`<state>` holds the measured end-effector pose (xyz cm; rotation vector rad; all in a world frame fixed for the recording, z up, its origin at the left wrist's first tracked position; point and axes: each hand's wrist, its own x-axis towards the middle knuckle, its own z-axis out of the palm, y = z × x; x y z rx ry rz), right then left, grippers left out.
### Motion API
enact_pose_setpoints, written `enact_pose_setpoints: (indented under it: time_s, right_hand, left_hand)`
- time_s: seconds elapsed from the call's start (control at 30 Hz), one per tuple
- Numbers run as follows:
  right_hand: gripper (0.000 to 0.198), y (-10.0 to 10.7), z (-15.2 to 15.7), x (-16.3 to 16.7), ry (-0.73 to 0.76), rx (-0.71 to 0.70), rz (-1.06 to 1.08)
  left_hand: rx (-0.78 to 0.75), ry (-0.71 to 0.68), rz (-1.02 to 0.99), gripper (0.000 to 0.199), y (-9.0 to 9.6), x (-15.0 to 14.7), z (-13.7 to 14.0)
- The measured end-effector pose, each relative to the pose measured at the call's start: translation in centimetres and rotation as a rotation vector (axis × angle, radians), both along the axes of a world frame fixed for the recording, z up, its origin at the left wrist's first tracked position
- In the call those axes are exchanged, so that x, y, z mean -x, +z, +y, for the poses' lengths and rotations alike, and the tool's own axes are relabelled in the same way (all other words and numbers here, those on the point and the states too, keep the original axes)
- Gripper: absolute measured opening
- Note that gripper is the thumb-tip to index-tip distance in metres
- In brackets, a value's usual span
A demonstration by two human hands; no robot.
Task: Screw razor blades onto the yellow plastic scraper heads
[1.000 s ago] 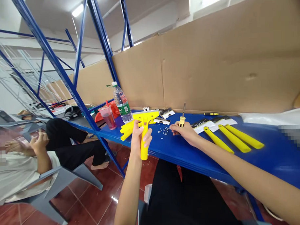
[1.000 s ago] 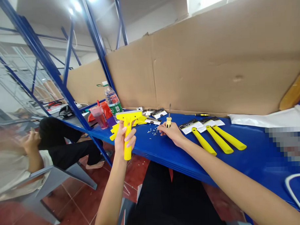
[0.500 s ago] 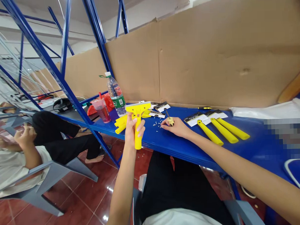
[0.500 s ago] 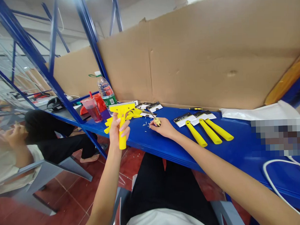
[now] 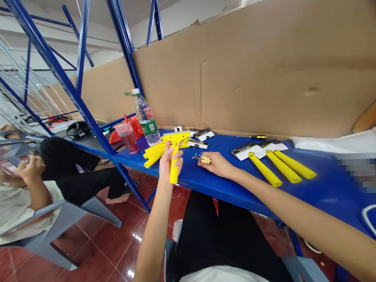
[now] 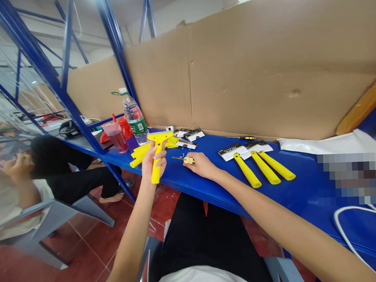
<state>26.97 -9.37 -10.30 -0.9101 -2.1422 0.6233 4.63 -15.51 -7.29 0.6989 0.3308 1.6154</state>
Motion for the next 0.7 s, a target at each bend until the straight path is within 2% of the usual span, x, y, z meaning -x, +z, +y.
enact_pose_setpoints:
  time_s: [0.1,0.17,0.3,0.53,0.7]
  right_hand:
    - [0.017,0.7,-0.3,-0.6,-0.021,-0.034,0.065]
    - [0.02,1.3,-0.5,-0.9,-0.048,-0.058,0.185]
    - [0.041,2.5,-0.6,-1.3,-0.111,-0.091,0.466]
    - [0.057,3.6,-0.4,-1.6,-0.159,0.0,0.658]
    - [0.06,4.1,-0.3,-1.9,-0.093,0.04,0.744]
  left_hand:
    - [0.059,-0.035,-0.022,0.024,0.0,-0.4,0.3]
    - [0.099,-0.053,-0.034,0.026,0.0,-0.7,0.5]
    - [0.194,-0.086,-0.054,0.03,-0.5,-1.7,1.0]
    - [0.283,-0.221,0.038,0.035,-1.0,-4.6,0.5]
    - [0.283,-0.342,0.097,0.05,-1.2,-6.4,-0.2]
